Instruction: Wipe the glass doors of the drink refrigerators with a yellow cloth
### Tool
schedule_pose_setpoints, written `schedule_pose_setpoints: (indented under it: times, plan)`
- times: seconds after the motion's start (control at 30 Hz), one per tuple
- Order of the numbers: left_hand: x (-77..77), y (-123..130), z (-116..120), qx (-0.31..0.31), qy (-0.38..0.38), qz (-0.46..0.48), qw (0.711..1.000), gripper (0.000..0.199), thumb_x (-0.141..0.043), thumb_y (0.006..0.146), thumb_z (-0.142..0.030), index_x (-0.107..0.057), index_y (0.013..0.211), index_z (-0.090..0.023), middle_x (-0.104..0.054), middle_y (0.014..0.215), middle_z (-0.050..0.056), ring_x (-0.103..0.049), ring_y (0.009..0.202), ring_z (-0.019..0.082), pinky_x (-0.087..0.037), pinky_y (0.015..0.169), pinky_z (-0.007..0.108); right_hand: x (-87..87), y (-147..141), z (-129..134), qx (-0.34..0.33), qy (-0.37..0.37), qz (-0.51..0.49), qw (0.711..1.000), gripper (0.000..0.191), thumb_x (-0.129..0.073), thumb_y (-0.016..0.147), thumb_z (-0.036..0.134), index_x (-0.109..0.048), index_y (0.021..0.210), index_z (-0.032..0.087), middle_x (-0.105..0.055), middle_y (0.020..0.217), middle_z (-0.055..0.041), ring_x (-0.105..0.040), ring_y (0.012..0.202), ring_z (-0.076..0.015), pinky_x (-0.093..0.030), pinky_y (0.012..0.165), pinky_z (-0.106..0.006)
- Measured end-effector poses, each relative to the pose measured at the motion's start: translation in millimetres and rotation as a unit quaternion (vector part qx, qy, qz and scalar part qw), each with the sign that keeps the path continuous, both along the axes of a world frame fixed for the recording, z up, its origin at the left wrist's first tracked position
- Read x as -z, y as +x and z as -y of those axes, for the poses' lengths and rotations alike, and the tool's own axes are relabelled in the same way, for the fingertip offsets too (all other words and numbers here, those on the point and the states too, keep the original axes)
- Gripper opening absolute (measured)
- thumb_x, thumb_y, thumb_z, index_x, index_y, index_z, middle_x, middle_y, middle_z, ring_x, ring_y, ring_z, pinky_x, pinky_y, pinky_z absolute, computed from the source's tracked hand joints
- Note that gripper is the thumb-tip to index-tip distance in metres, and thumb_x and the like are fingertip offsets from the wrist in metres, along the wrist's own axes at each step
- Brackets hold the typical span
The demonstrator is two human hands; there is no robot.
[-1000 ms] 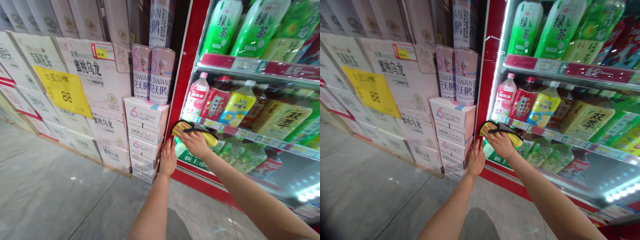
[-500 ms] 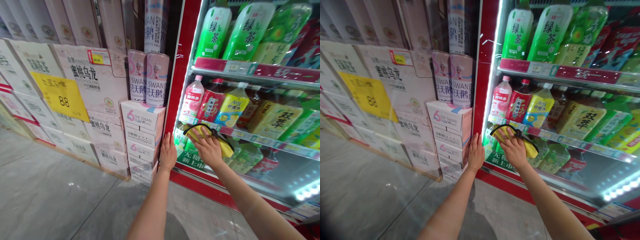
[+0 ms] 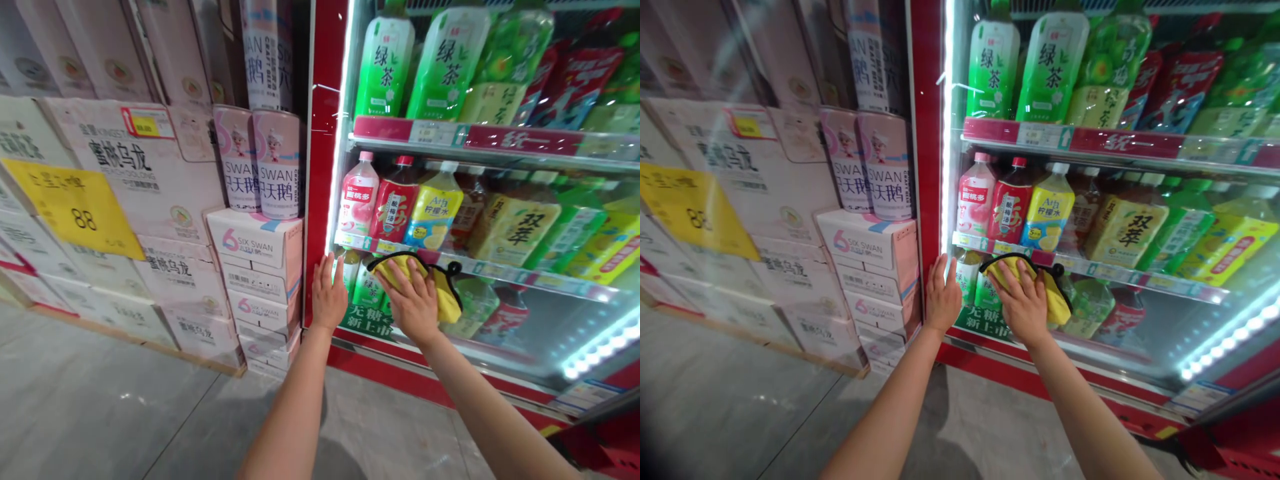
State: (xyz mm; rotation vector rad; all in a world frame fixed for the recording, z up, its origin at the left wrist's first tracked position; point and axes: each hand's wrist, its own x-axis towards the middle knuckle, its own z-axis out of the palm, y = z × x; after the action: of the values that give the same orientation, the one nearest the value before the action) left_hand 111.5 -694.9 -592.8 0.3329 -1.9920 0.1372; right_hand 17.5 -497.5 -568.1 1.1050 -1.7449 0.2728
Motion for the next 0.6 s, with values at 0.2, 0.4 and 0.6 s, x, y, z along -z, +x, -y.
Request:
schedule_pose_setpoints:
  times: [0.2,0.4,0.6]
  plan:
    - [0.4,-14.9,-12.3,0.051,-0.039,0.010,0.998,0.079,-0.049,0.094,-0.006,-0.015,0.165,-0.020,-0.031,0.168,0.015,-0.021,0.158,0.027,-0.023,0.130,0.050,29.3,-11.9,-23.1,-0.071,0.116,-0.002,0.991,0.060,-0.052,0.098,0.017,-0.047,0.152,0.043,-0.053,0.155,0.0037,-0.043,0.148,-0.0250,-0.042,0.110,-0.043]
    - [-5.4,-21.5,-25.6,0.090,-0.079,0.039,0.992,0.082,-0.047,0.094,-0.004,-0.009,0.165,-0.023,-0.034,0.167,0.011,-0.022,0.157,0.023,-0.019,0.131,0.049,11.0,-34.3,-75.2,-0.031,0.052,-0.010,0.998,0.062,-0.054,0.098,0.020,-0.043,0.153,0.045,-0.053,0.155,0.0051,-0.040,0.150,-0.0258,-0.033,0.119,-0.047]
    - [-11.7,-32.0,-41.5,0.107,-0.101,0.063,0.987,0.078,-0.044,0.096,-0.006,-0.013,0.165,-0.021,-0.035,0.166,0.011,-0.021,0.157,0.023,-0.014,0.131,0.052,11.9,-22.8,-52.5,0.006,0.000,0.000,1.000,0.053,-0.052,0.099,0.021,-0.052,0.149,0.040,-0.052,0.156,0.0018,-0.033,0.153,-0.0313,-0.032,0.116,-0.052]
